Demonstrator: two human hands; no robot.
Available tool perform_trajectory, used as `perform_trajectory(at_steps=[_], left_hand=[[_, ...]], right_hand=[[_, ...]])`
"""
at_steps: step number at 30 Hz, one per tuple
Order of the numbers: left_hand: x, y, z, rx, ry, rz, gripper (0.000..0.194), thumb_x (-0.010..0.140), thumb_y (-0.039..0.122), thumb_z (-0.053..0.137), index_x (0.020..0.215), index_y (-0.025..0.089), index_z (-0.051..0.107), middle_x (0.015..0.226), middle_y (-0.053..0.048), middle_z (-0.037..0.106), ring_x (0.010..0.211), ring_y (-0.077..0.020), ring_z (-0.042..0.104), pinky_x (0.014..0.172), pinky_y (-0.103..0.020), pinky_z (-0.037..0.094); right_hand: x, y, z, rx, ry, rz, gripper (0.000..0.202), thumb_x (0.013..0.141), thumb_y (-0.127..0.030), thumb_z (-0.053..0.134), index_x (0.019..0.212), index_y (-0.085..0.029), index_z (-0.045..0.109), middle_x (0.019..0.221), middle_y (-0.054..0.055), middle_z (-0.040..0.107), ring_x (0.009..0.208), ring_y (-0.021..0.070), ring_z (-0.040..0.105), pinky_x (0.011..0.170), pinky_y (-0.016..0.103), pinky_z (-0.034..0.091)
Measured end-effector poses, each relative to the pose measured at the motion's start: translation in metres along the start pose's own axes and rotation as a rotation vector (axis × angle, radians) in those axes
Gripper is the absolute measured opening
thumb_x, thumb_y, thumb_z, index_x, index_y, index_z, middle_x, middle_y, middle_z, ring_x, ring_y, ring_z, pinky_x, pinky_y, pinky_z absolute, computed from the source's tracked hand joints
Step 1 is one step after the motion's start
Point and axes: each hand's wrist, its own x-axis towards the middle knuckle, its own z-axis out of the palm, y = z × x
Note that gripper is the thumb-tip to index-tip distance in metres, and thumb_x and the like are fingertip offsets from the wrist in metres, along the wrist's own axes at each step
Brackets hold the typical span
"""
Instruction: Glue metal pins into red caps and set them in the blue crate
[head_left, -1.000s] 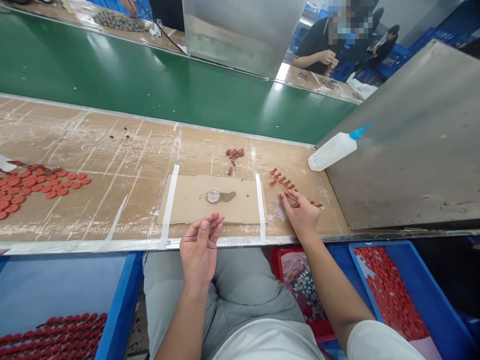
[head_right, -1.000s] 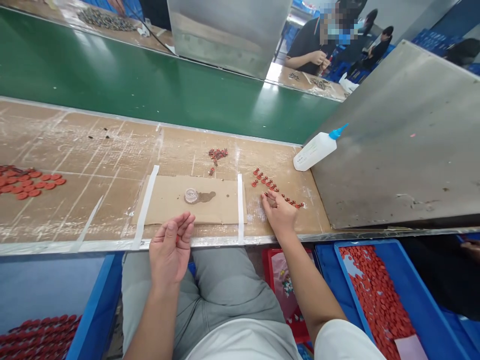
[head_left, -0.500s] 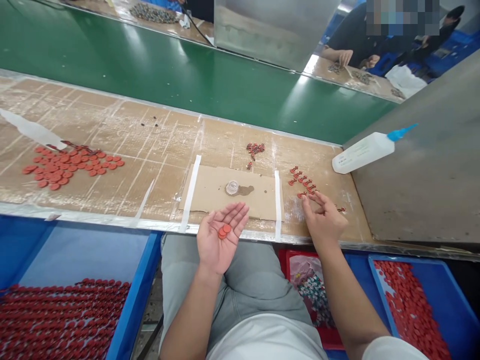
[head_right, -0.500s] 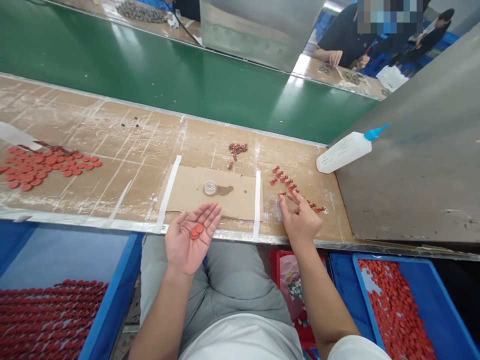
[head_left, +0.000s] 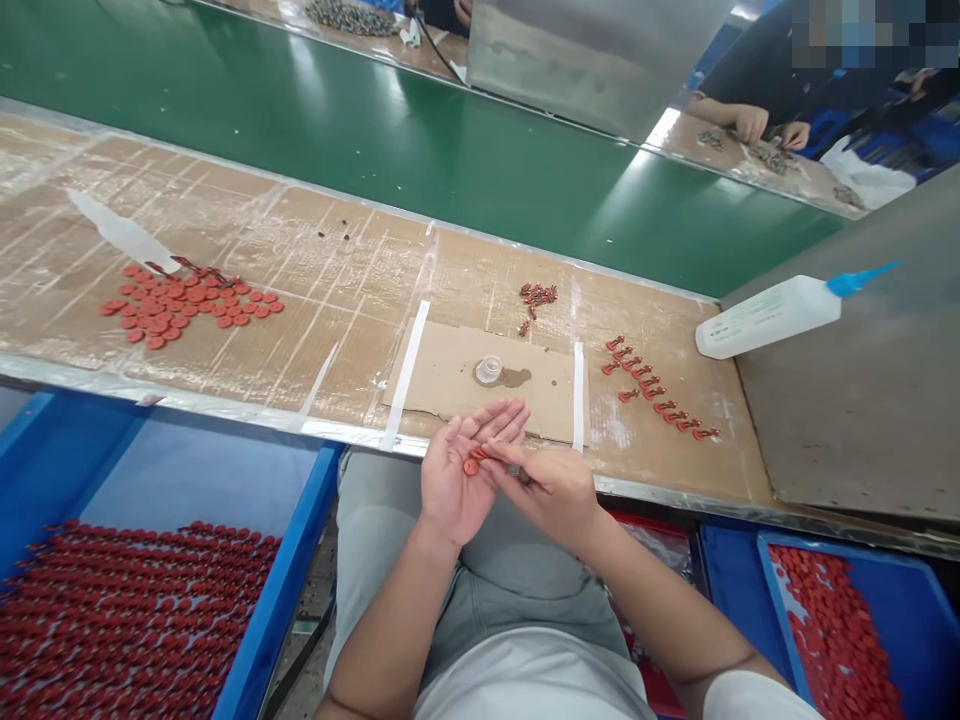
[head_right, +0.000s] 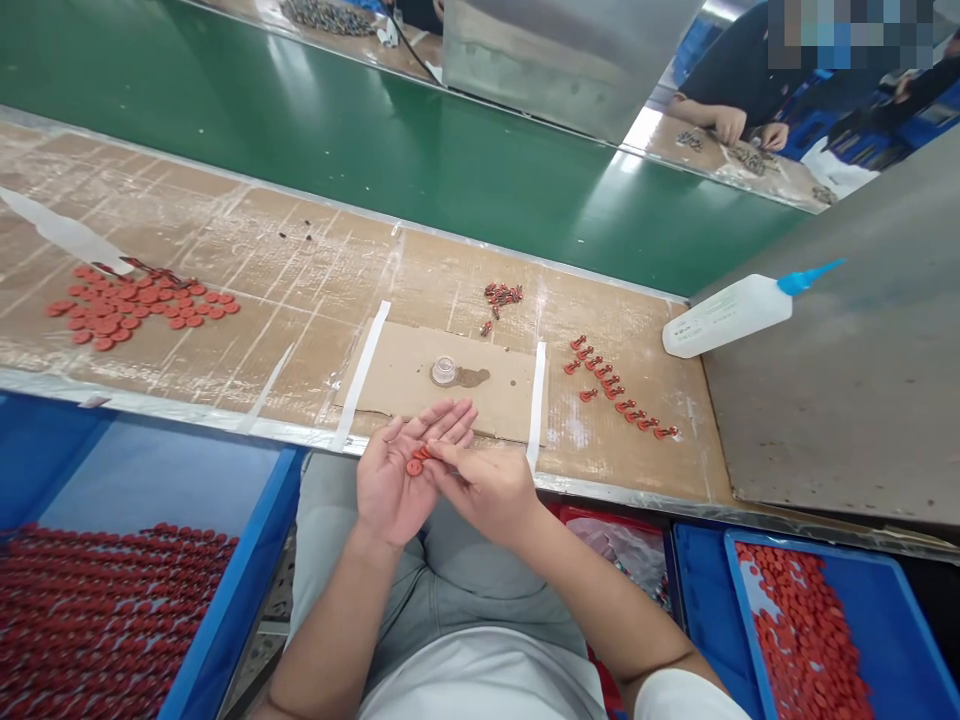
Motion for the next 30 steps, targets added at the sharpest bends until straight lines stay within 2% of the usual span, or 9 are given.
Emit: perform_trajectory(at_steps=[4,7,9,12,14,18,23,27,30], left_hand=[[0.001,0.002,-0.003,-0.025,-0.006,-0.018,0.040,0.084,0.038,0.046,0.105,0.012,0.067,0.126,-0.016,0.064,0.127,-0.0278,0.052,0.108,-0.043,0.039],[0.002,0.003,-0.005,-0.041,0.003,-0.022,0.037,0.085,0.035,0.046,0.104,0.013,0.068,0.124,-0.014,0.065,0.125,-0.0261,0.054,0.100,-0.037,0.045],[0.002,0.003,-0.007,-0.022,0.035,0.001,0.031,0.085,0.030,0.048,0.103,0.015,0.069,0.118,-0.012,0.068,0.115,-0.0217,0.060,0.090,-0.031,0.049],[0.001,0.002,-0.009,0.051,0.039,0.050,0.024,0.082,0.021,0.056,0.101,0.016,0.071,0.103,-0.008,0.072,0.081,-0.0103,0.063,0.065,-0.020,0.048],[0.000,0.000,-0.010,0.104,0.003,0.050,0.023,0.080,0.019,0.061,0.100,0.016,0.072,0.100,-0.008,0.072,0.066,-0.0054,0.055,0.054,-0.017,0.041],[-0.001,-0.007,-0.012,0.177,-0.045,0.040,0.024,0.075,0.020,0.070,0.098,0.018,0.073,0.100,-0.007,0.073,0.057,-0.0017,0.050,0.050,-0.016,0.038],[0.001,-0.012,-0.014,0.144,-0.062,0.096,0.023,0.071,0.025,0.074,0.094,0.024,0.074,0.089,-0.003,0.074,0.050,0.0004,0.047,0.046,-0.014,0.038],[0.003,-0.012,-0.015,0.132,-0.029,0.103,0.023,0.069,0.032,0.076,0.090,0.022,0.073,0.084,-0.003,0.073,0.046,0.0003,0.046,0.043,-0.015,0.039],[0.002,-0.012,-0.014,0.161,-0.009,0.088,0.024,0.071,0.038,0.074,0.086,0.019,0.072,0.078,-0.003,0.072,0.044,-0.0004,0.046,0.042,-0.015,0.039]], right_hand=[[0.002,-0.005,-0.003,0.214,-0.028,0.249,0.026,0.079,-0.027,0.069,0.105,-0.028,0.071,0.077,0.000,0.076,0.048,0.0112,0.062,0.054,0.025,0.055],[0.007,-0.012,-0.006,0.549,0.043,0.608,0.031,0.073,-0.031,0.075,0.103,-0.024,0.072,0.090,0.005,0.076,0.051,0.0137,0.064,0.044,0.027,0.054],[0.011,-0.012,-0.008,0.806,0.094,0.835,0.036,0.068,-0.032,0.079,0.101,-0.021,0.071,0.090,0.007,0.076,0.045,0.0122,0.060,0.035,0.025,0.049],[0.016,-0.008,-0.012,1.065,0.116,0.996,0.038,0.063,-0.030,0.083,0.097,-0.019,0.069,0.080,0.006,0.076,0.035,0.0059,0.050,0.032,0.019,0.040],[0.018,-0.005,-0.013,1.152,0.103,1.034,0.040,0.061,-0.028,0.084,0.096,-0.019,0.067,0.076,0.004,0.075,0.033,0.0029,0.045,0.032,0.017,0.036],[0.017,-0.006,-0.013,1.266,0.071,1.075,0.037,0.062,-0.028,0.083,0.094,-0.020,0.065,0.068,-0.002,0.072,0.033,0.0011,0.041,0.032,0.015,0.030],[0.017,-0.012,-0.009,1.359,0.001,1.051,0.033,0.068,-0.028,0.080,0.095,-0.020,0.063,0.061,-0.002,0.068,0.039,0.0055,0.051,0.035,0.015,0.031],[0.016,-0.014,-0.009,1.269,-0.028,0.997,0.037,0.069,-0.032,0.079,0.100,-0.021,0.063,0.061,-0.001,0.070,0.044,0.0105,0.058,0.037,0.018,0.037],[0.014,-0.013,-0.011,1.050,-0.049,0.867,0.036,0.071,-0.033,0.078,0.102,-0.020,0.064,0.063,0.000,0.070,0.044,0.0120,0.057,0.038,0.021,0.040]])
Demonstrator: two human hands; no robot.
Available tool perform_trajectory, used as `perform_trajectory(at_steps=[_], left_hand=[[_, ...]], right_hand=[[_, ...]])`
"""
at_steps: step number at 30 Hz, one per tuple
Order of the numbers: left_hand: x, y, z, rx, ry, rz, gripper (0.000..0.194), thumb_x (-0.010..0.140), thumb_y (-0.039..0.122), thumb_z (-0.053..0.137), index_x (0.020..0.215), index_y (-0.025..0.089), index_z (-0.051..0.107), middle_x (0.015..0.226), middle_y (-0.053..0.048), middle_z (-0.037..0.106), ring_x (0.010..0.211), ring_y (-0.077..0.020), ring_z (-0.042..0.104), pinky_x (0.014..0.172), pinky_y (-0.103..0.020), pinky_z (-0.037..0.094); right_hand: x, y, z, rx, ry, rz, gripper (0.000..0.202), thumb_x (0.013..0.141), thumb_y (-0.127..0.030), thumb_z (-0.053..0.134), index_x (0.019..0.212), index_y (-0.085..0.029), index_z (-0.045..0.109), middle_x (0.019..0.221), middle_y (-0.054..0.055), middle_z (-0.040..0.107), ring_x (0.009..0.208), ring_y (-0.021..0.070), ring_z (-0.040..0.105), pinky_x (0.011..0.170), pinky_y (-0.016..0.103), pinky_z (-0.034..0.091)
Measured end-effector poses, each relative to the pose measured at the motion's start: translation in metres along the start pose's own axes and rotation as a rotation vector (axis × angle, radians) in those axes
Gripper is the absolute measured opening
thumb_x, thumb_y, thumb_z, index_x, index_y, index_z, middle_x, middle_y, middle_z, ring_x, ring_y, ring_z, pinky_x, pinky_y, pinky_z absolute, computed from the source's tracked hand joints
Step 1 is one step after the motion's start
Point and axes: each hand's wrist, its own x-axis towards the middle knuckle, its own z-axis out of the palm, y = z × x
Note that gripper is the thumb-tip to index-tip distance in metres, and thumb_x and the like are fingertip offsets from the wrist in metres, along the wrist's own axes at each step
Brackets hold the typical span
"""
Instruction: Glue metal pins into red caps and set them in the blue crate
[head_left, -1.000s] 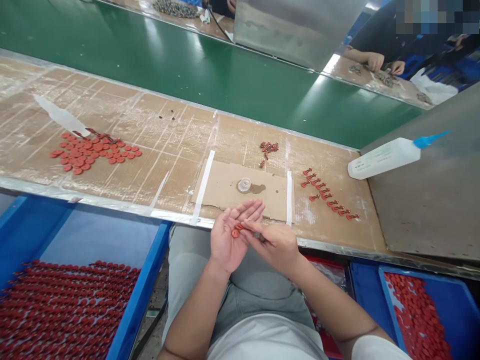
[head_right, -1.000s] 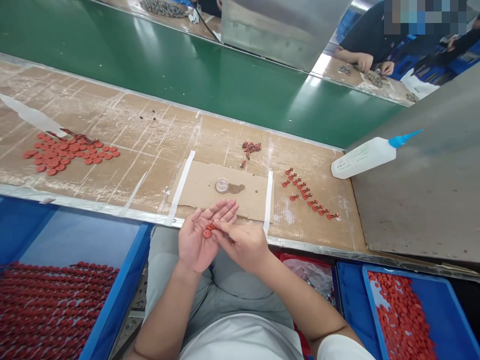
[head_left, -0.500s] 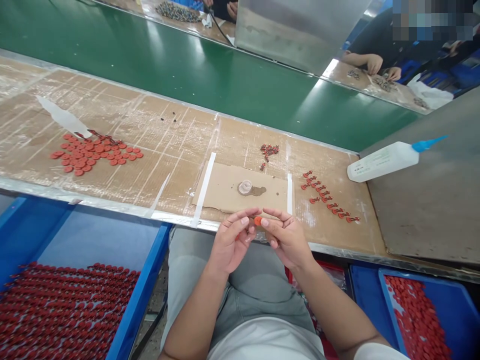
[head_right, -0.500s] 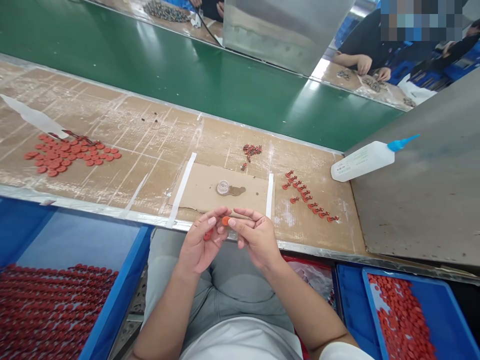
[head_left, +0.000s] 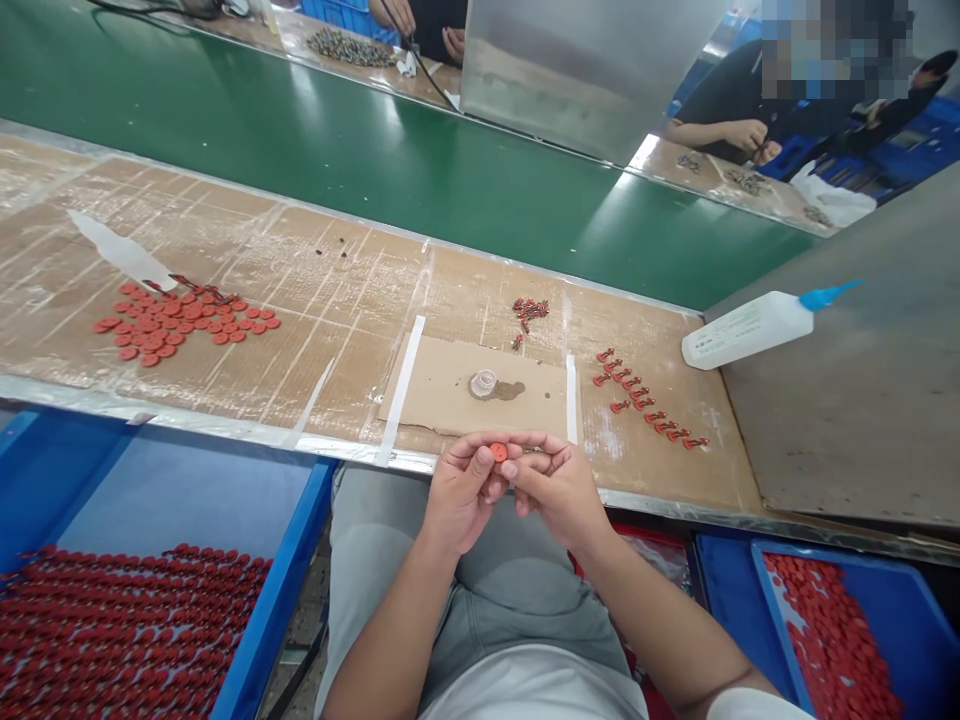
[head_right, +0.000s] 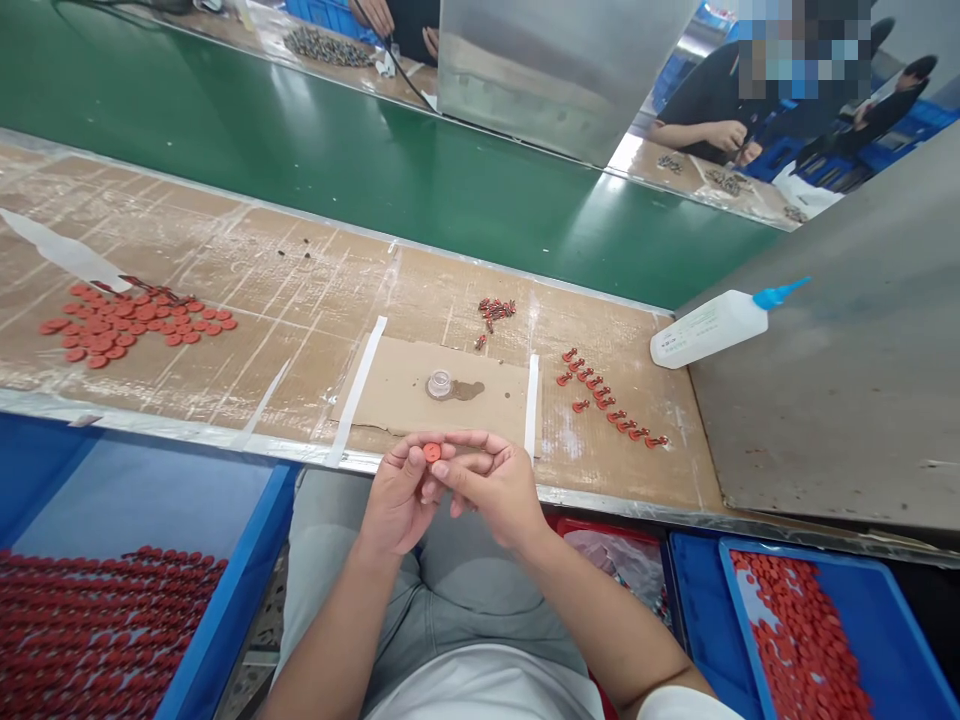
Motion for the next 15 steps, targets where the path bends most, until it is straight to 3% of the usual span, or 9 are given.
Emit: perform_trajectory(at_steps=[4,6,11,15], left_hand=[[-0.001,0.002,0.003,0.032,0.023,-0.076,0.025,0.076,0.037,0.069,0.088,0.015,0.071,0.073,-0.004,0.069,0.048,-0.0010,0.048,0.041,-0.012,0.036],[0.000,0.004,0.004,0.035,0.018,-0.092,0.024,0.078,0.036,0.067,0.089,0.014,0.071,0.071,-0.003,0.067,0.047,0.0002,0.044,0.040,-0.011,0.033],[0.000,0.007,0.004,0.076,0.056,-0.123,0.026,0.076,0.036,0.069,0.089,0.014,0.072,0.056,0.002,0.056,0.047,-0.0012,0.042,0.040,-0.011,0.031],[-0.001,0.005,0.004,0.094,0.113,-0.030,0.028,0.072,0.032,0.073,0.095,0.016,0.073,0.074,-0.002,0.066,0.060,-0.0032,0.052,0.048,-0.013,0.039]], right_hand=[[0.000,-0.005,-0.009,-0.572,0.229,-0.583,0.042,0.067,-0.026,0.080,0.107,-0.025,0.069,0.073,0.001,0.067,0.058,0.0129,0.059,0.052,0.027,0.050],[0.002,-0.008,-0.015,-0.829,0.268,-0.816,0.043,0.069,-0.023,0.079,0.110,-0.028,0.069,0.081,0.004,0.063,0.066,0.0135,0.058,0.057,0.028,0.051],[0.006,-0.008,-0.023,-1.149,0.168,-1.016,0.037,0.075,-0.019,0.073,0.110,-0.032,0.068,0.101,0.005,0.066,0.072,0.0131,0.060,0.065,0.028,0.052],[0.007,-0.006,-0.023,-1.216,0.159,-1.125,0.039,0.076,-0.018,0.072,0.112,-0.032,0.066,0.098,0.004,0.071,0.081,0.0168,0.065,0.070,0.030,0.052]])
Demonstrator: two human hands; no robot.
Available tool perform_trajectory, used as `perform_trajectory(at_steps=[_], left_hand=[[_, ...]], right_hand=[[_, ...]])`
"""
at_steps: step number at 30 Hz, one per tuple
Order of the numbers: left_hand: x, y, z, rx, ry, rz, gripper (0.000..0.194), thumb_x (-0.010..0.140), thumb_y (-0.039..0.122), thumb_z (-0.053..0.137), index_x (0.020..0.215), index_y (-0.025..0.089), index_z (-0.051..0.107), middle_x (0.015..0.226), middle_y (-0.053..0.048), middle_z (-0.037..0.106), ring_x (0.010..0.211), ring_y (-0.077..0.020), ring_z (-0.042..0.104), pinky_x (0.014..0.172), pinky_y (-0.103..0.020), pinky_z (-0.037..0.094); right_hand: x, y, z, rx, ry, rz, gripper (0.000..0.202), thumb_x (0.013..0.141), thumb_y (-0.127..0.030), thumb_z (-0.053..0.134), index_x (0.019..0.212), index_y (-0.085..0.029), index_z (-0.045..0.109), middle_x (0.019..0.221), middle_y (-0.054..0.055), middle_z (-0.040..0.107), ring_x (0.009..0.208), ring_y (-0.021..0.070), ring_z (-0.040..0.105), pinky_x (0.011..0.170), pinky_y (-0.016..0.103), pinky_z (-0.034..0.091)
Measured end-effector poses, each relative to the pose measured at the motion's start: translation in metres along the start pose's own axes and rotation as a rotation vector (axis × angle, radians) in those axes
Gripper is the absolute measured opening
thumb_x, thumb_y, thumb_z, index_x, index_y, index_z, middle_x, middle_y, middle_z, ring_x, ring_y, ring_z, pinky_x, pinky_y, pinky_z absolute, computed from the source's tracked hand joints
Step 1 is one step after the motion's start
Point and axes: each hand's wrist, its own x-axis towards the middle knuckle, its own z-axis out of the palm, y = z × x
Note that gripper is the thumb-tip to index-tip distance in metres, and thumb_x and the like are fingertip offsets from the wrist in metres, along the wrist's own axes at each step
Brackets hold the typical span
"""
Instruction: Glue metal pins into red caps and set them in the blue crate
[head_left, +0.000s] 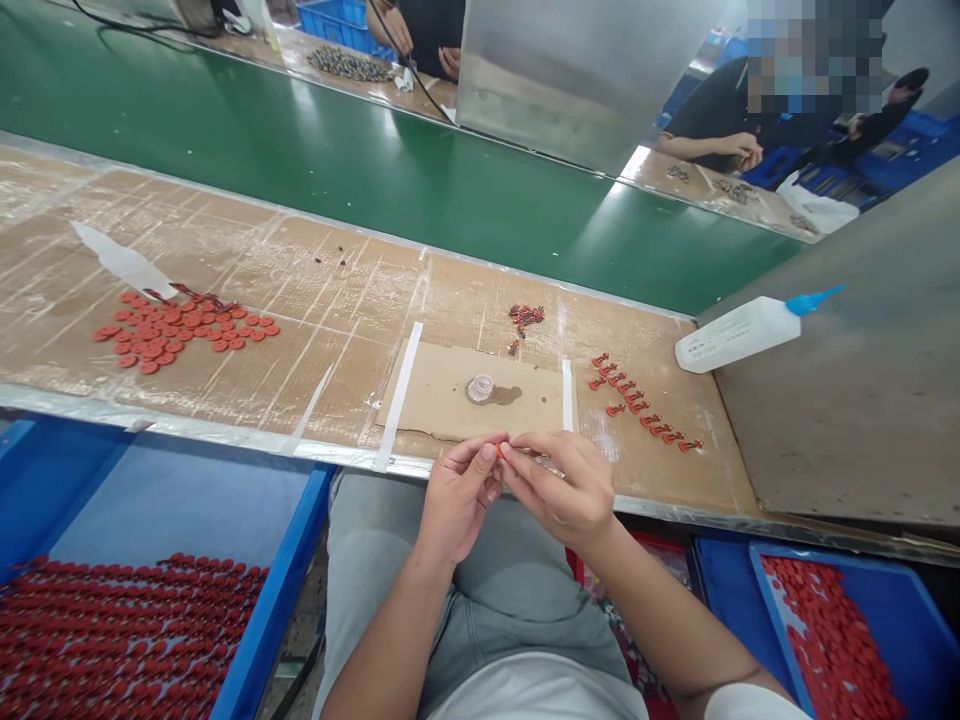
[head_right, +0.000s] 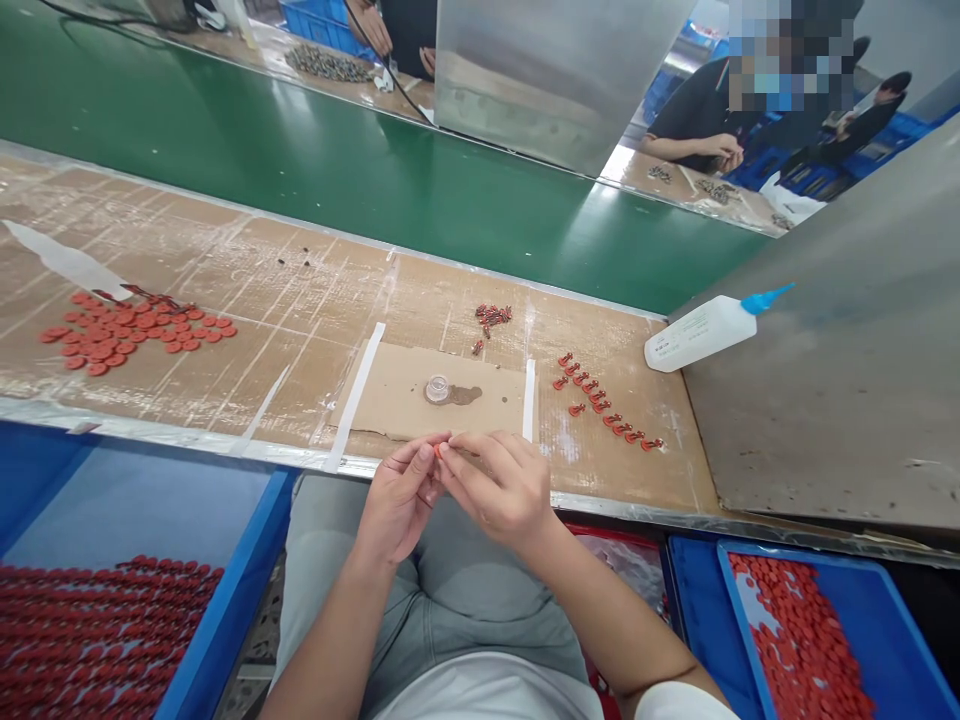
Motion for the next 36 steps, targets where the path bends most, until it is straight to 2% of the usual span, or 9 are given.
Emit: perform_trajectory(at_steps=[3,8,12,18,24,27,30,32,36], left_hand=[[-0.001,-0.002,-0.001,0.006,0.035,0.078,0.030,0.068,0.026,0.077,0.097,0.020,0.073,0.084,-0.002,0.070,0.062,-0.0030,0.054,0.051,-0.013,0.041],[0.001,0.000,-0.005,-0.034,0.007,0.084,0.024,0.069,0.022,0.076,0.093,0.018,0.073,0.070,0.003,0.065,0.043,0.0040,0.033,0.040,-0.011,0.028],[0.004,0.003,-0.006,-0.092,0.041,0.060,0.024,0.071,0.024,0.074,0.094,0.018,0.071,0.075,0.001,0.068,0.052,0.0006,0.049,0.044,-0.010,0.036],[0.004,0.004,-0.006,-0.103,0.054,0.094,0.022,0.069,0.020,0.076,0.090,0.018,0.071,0.082,0.000,0.072,0.066,-0.0022,0.061,0.053,-0.010,0.044],[0.007,0.010,-0.011,-0.132,0.076,0.138,0.020,0.074,0.021,0.072,0.094,0.017,0.070,0.087,-0.002,0.071,0.063,-0.0016,0.058,0.055,-0.012,0.046],[0.010,0.015,-0.015,-0.174,0.090,0.165,0.020,0.075,0.021,0.071,0.094,0.016,0.069,0.088,-0.002,0.070,0.064,-0.0014,0.057,0.055,-0.011,0.045],[0.012,0.017,-0.018,-0.196,0.096,0.153,0.021,0.076,0.020,0.070,0.096,0.016,0.069,0.089,-0.002,0.070,0.069,-0.0021,0.060,0.058,-0.010,0.047],[0.012,0.017,-0.020,-0.200,0.103,0.140,0.020,0.076,0.020,0.070,0.096,0.016,0.069,0.090,-0.002,0.070,0.072,-0.0028,0.062,0.062,-0.010,0.050],[0.011,0.016,-0.018,-0.189,0.109,0.126,0.019,0.075,0.018,0.071,0.094,0.015,0.070,0.093,-0.003,0.071,0.077,-0.0043,0.066,0.070,-0.012,0.054]], right_hand=[[0.003,-0.003,0.001,-0.025,0.013,-0.008,0.036,0.077,-0.019,0.071,0.111,-0.031,0.065,0.096,0.004,0.072,0.081,0.0182,0.066,0.069,0.032,0.051],[0.011,-0.009,0.004,-0.015,-0.003,0.007,0.029,0.077,-0.017,0.070,0.104,-0.028,0.067,0.098,0.004,0.072,0.082,0.0181,0.065,0.071,0.032,0.050],[0.018,-0.012,0.009,0.018,-0.039,0.022,0.024,0.079,-0.016,0.067,0.101,-0.026,0.067,0.098,0.005,0.072,0.084,0.0179,0.065,0.073,0.032,0.050],[0.020,-0.011,0.015,0.021,0.014,0.015,0.021,0.077,-0.015,0.069,0.096,-0.025,0.067,0.097,0.005,0.073,0.084,0.0179,0.065,0.072,0.033,0.049],[0.028,-0.011,0.012,0.166,-0.106,0.079,0.020,0.081,-0.020,0.065,0.099,-0.025,0.067,0.114,0.006,0.067,0.090,0.0181,0.064,0.079,0.034,0.051],[0.038,0.006,0.014,0.236,-0.088,0.227,0.019,0.083,-0.024,0.062,0.101,-0.023,0.067,0.111,0.008,0.066,0.093,0.0184,0.064,0.081,0.033,0.052],[0.049,0.040,0.024,0.082,-0.043,0.396,0.018,0.086,-0.031,0.059,0.098,-0.020,0.068,0.097,0.007,0.068,0.075,0.0163,0.063,0.075,0.032,0.051],[0.057,0.065,0.035,-0.038,-0.090,0.486,0.025,0.086,-0.036,0.057,0.100,-0.018,0.068,0.092,0.007,0.068,0.069,0.0165,0.061,0.074,0.033,0.049],[0.074,0.096,0.054,-0.159,-0.228,0.573,0.032,0.085,-0.045,0.056,0.098,-0.018,0.069,0.093,0.007,0.069,0.078,0.0206,0.062,0.075,0.034,0.046]])
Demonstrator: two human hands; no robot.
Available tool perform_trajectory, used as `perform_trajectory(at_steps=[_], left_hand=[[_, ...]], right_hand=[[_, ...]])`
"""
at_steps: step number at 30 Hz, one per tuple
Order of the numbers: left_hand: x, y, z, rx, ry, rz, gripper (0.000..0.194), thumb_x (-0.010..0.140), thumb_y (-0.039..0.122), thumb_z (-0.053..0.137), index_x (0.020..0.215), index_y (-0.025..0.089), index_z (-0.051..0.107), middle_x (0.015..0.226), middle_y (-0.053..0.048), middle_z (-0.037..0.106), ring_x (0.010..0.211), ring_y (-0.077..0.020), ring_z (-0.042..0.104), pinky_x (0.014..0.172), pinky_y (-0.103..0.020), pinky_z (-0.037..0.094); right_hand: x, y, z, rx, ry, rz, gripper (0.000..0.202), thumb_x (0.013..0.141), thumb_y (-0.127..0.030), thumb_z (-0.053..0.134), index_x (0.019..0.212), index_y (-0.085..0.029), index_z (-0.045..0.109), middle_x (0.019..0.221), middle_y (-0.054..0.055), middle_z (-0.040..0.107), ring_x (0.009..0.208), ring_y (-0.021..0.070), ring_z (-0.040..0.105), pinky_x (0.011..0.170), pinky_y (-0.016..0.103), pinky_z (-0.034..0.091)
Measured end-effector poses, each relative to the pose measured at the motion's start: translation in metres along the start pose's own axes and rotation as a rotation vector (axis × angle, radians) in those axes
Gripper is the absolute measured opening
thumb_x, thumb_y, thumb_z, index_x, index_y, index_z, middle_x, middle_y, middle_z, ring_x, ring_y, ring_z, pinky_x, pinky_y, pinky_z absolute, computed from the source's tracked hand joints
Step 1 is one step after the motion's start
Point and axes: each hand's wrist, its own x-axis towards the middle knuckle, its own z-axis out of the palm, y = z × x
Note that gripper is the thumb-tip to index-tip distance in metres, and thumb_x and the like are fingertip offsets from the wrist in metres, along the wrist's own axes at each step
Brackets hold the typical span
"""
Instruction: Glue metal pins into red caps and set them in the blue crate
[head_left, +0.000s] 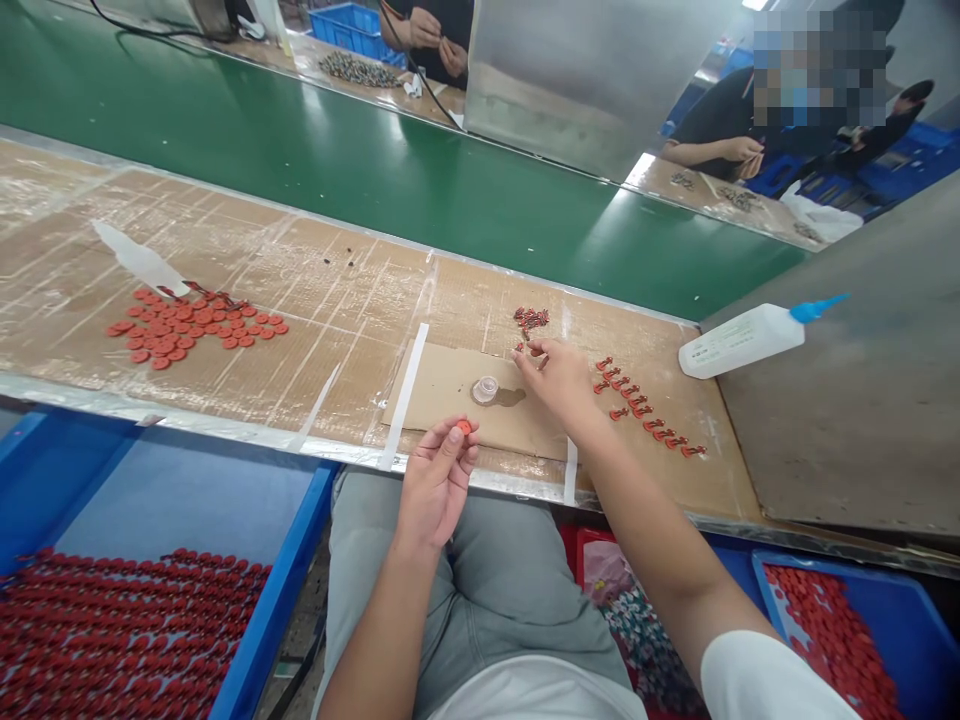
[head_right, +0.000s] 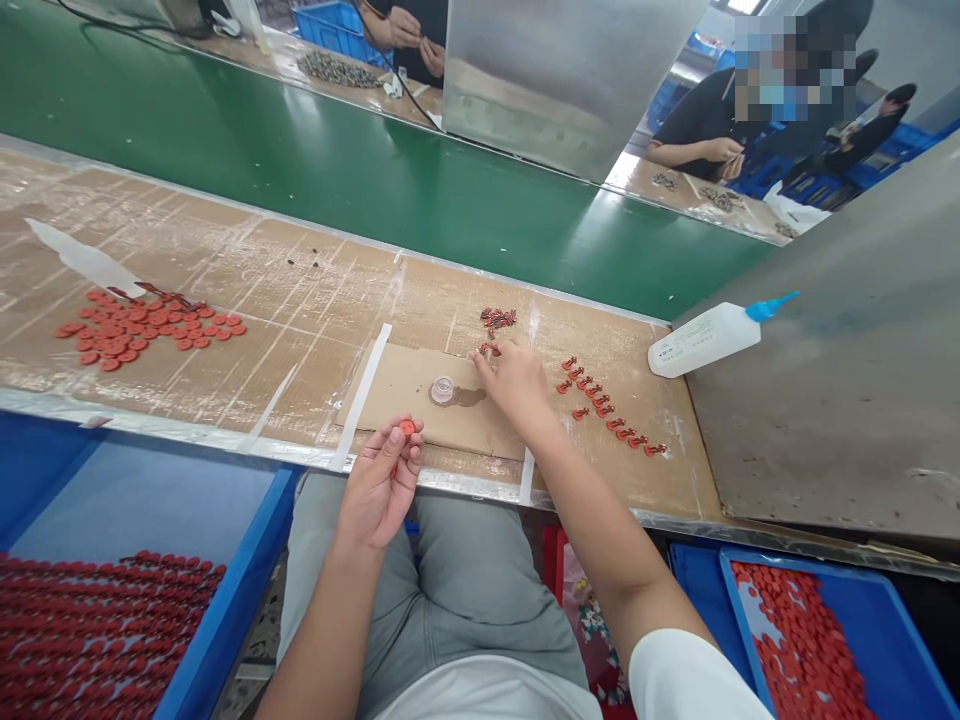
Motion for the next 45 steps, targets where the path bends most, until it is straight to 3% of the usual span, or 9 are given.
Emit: perform_trajectory(at_steps=[5,12,22,26,31,34,39,45], left_hand=[[0.000,0.001,0.003,0.006,-0.008,0.007,0.018,0.075,0.018,0.071,0.092,0.014,0.070,0.099,-0.005,0.071,0.076,-0.0042,0.066,0.067,-0.011,0.055],[0.002,0.001,-0.001,-0.004,-0.025,-0.009,0.017,0.076,0.018,0.070,0.093,0.017,0.069,0.092,-0.002,0.073,0.073,-0.0041,0.069,0.068,-0.011,0.056],[0.000,0.001,0.002,0.040,-0.023,-0.036,0.019,0.073,0.015,0.072,0.092,0.016,0.071,0.097,-0.002,0.074,0.078,-0.0043,0.070,0.075,-0.010,0.057],[0.001,0.001,0.000,0.034,-0.025,-0.027,0.021,0.073,0.013,0.072,0.093,0.017,0.070,0.096,-0.001,0.074,0.077,-0.0043,0.070,0.074,-0.011,0.057],[0.001,0.002,-0.001,0.003,-0.011,-0.024,0.020,0.073,0.014,0.072,0.093,0.018,0.070,0.094,-0.002,0.074,0.076,-0.0043,0.070,0.073,-0.011,0.057],[0.001,0.002,0.000,0.006,-0.019,-0.030,0.020,0.072,0.015,0.073,0.091,0.017,0.070,0.094,-0.002,0.074,0.076,-0.0042,0.070,0.073,-0.010,0.056],[0.002,0.002,0.000,0.043,-0.034,-0.022,0.024,0.070,0.012,0.074,0.092,0.018,0.070,0.099,-0.001,0.074,0.078,-0.0038,0.070,0.075,-0.010,0.055],[0.003,0.001,-0.001,0.053,-0.015,-0.020,0.024,0.071,0.013,0.073,0.094,0.017,0.070,0.102,-0.002,0.074,0.078,-0.0039,0.069,0.075,-0.011,0.055]], right_hand=[[0.023,-0.009,0.008,-0.110,-0.094,0.058,0.032,0.082,-0.043,0.060,0.097,-0.016,0.068,0.098,0.012,0.068,0.089,0.0242,0.061,0.078,0.035,0.046],[0.045,-0.003,0.013,-0.150,-0.322,0.095,0.023,0.083,-0.035,0.060,0.078,-0.016,0.070,0.078,0.011,0.070,0.076,0.0213,0.063,0.071,0.031,0.046],[0.056,-0.007,0.017,-0.279,-0.402,-0.024,0.024,0.082,-0.013,0.048,0.092,-0.011,0.070,0.092,0.017,0.070,0.092,0.0255,0.063,0.085,0.034,0.044],[0.051,-0.007,0.013,-0.135,-0.311,-0.071,0.021,0.078,-0.013,0.052,0.090,-0.013,0.070,0.089,0.013,0.071,0.088,0.0235,0.065,0.083,0.034,0.047],[0.022,-0.008,0.007,0.539,-0.104,-0.014,0.025,0.076,-0.030,0.066,0.096,-0.014,0.069,0.083,0.007,0.073,0.071,0.0165,0.067,0.070,0.030,0.055],[-0.006,-0.014,0.006,0.784,-0.014,0.052,0.031,0.073,-0.037,0.071,0.096,-0.016,0.070,0.085,0.006,0.074,0.068,0.0156,0.068,0.065,0.029,0.057],[-0.039,-0.026,0.009,0.748,0.158,0.002,0.022,0.076,-0.036,0.071,0.092,-0.021,0.073,0.086,0.004,0.075,0.066,0.0142,0.066,0.063,0.029,0.056],[-0.043,-0.022,0.020,0.533,0.218,-0.143,0.017,0.080,-0.036,0.066,0.092,-0.025,0.073,0.091,0.003,0.075,0.069,0.0159,0.066,0.067,0.033,0.057]])
